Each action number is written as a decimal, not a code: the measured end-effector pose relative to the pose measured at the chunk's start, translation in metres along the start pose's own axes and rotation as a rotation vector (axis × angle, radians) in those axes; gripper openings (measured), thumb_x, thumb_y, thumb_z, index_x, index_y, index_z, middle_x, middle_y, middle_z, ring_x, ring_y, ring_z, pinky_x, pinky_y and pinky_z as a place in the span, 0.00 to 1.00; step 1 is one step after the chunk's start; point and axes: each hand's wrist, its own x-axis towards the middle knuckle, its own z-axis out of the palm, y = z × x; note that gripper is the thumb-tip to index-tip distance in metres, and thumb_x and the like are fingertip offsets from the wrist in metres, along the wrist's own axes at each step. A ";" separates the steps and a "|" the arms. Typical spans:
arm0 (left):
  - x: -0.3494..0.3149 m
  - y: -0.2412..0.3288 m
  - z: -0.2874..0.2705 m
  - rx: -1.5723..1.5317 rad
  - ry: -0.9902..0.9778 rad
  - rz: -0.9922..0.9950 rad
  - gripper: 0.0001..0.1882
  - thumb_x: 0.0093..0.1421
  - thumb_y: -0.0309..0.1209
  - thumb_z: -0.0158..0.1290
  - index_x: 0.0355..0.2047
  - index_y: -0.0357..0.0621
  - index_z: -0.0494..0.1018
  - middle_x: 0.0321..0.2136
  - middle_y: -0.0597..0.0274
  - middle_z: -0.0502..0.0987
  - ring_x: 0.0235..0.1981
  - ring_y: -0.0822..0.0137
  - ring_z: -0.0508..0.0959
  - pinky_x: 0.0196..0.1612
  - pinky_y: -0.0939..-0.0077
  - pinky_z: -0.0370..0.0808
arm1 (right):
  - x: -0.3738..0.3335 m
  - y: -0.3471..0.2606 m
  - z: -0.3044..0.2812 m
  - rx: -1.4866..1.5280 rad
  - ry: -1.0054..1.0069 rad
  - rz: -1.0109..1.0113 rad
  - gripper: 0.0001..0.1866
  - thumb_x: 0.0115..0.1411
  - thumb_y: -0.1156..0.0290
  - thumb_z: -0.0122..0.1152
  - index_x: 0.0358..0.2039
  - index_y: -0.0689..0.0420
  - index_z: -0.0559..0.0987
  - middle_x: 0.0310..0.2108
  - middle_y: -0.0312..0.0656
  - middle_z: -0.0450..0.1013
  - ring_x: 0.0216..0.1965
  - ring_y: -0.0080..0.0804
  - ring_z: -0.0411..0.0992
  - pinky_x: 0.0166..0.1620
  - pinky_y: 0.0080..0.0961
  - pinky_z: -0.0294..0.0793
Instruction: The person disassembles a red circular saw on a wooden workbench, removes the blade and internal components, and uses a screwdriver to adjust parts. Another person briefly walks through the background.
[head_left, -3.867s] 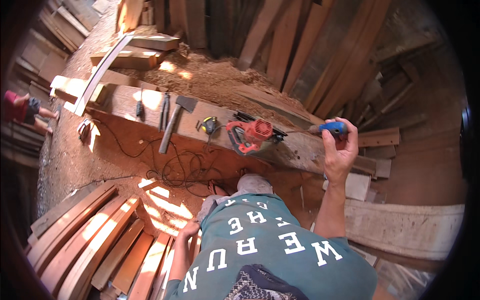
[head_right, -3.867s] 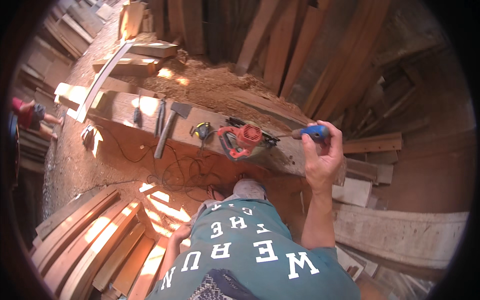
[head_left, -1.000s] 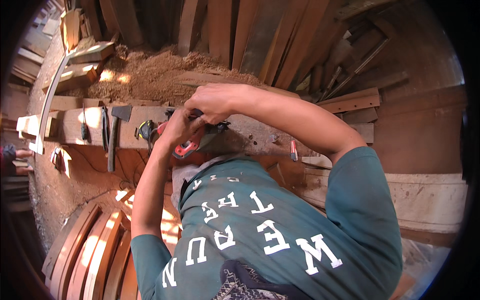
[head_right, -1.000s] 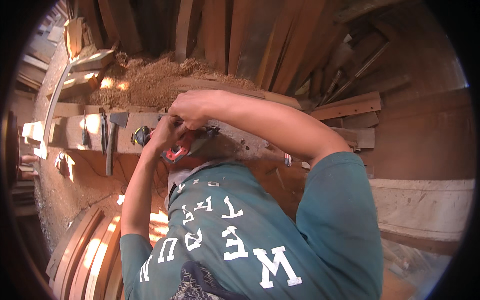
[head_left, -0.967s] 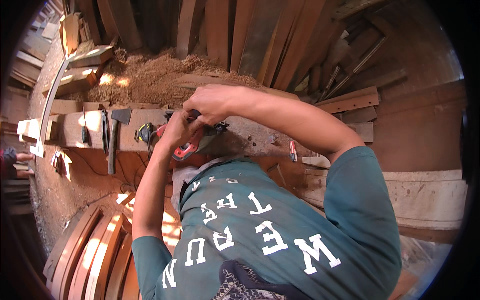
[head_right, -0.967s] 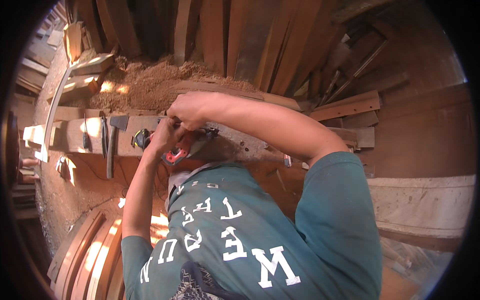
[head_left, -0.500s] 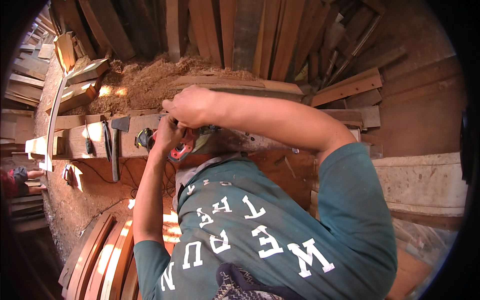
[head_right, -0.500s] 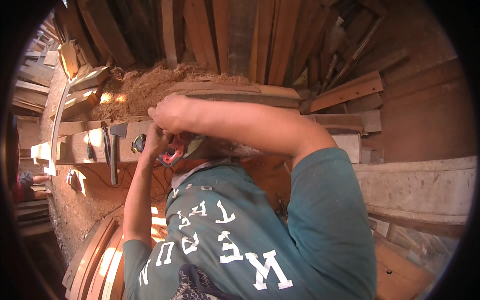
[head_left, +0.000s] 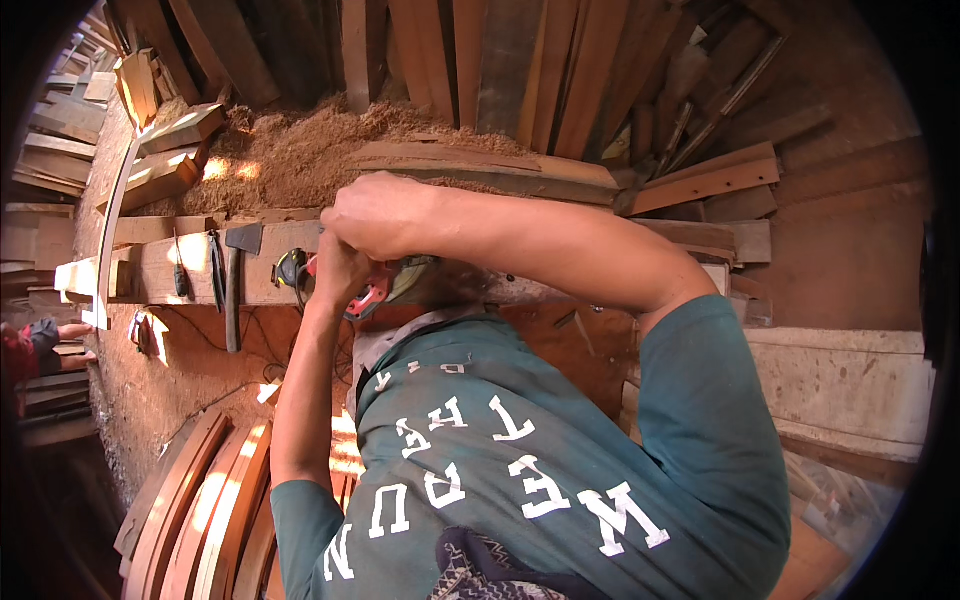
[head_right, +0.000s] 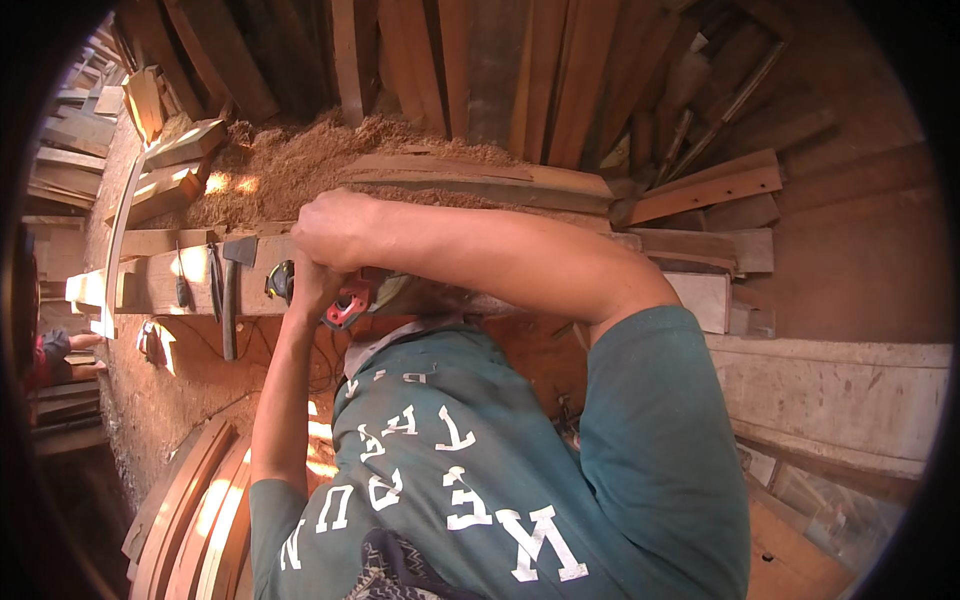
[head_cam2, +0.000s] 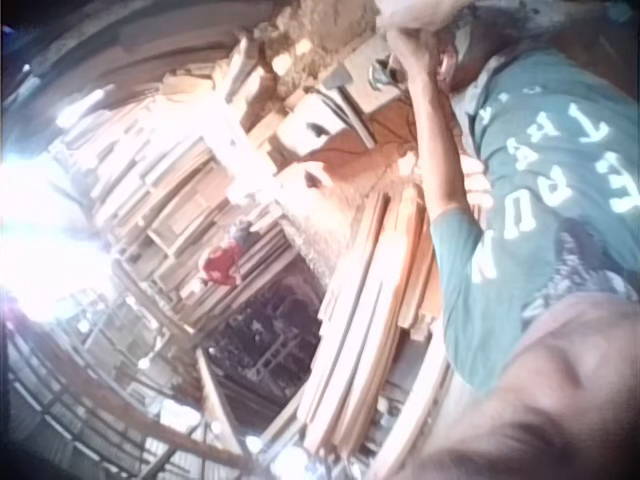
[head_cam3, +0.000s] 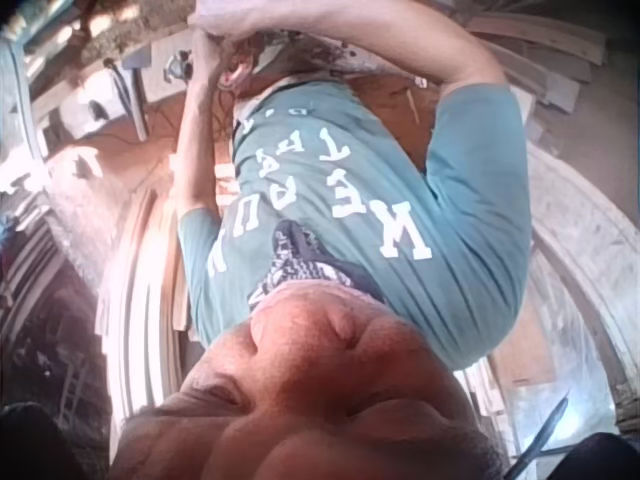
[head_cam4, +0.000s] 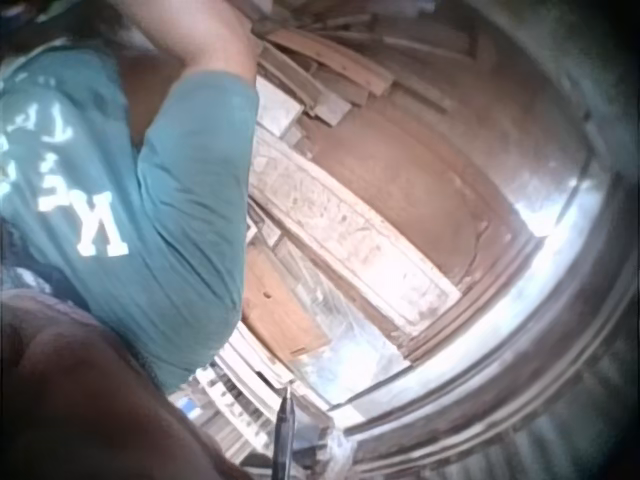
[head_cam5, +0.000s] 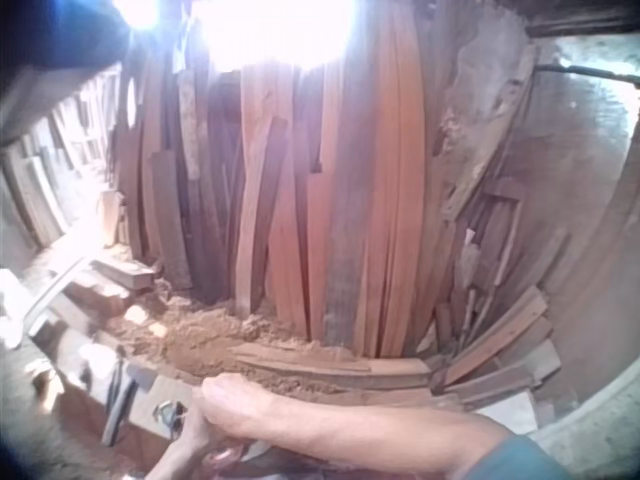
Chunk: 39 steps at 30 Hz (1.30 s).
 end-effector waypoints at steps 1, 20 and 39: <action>-0.004 0.022 -0.003 -0.119 -0.056 -0.061 0.08 0.65 0.24 0.64 0.43 0.33 0.82 0.36 0.59 0.89 0.39 0.73 0.85 0.42 0.70 0.81 | -0.004 0.004 0.000 0.017 0.005 -0.060 0.15 0.56 0.67 0.72 0.43 0.59 0.87 0.47 0.55 0.81 0.51 0.58 0.82 0.51 0.51 0.82; 0.015 0.014 0.000 0.786 -0.234 0.223 0.07 0.56 0.32 0.70 0.31 0.44 0.85 0.30 0.54 0.87 0.32 0.57 0.85 0.36 0.59 0.81 | -0.012 0.004 0.013 -0.068 0.184 0.079 0.11 0.62 0.67 0.67 0.41 0.61 0.84 0.38 0.54 0.85 0.40 0.57 0.85 0.41 0.50 0.85; 0.002 0.023 0.007 0.075 0.122 0.186 0.21 0.54 0.26 0.65 0.49 0.37 0.77 0.41 0.39 0.84 0.47 0.34 0.83 0.50 0.47 0.79 | -0.035 -0.009 -0.027 0.067 0.165 0.057 0.14 0.59 0.79 0.66 0.46 0.56 0.81 0.44 0.52 0.75 0.48 0.58 0.76 0.52 0.49 0.78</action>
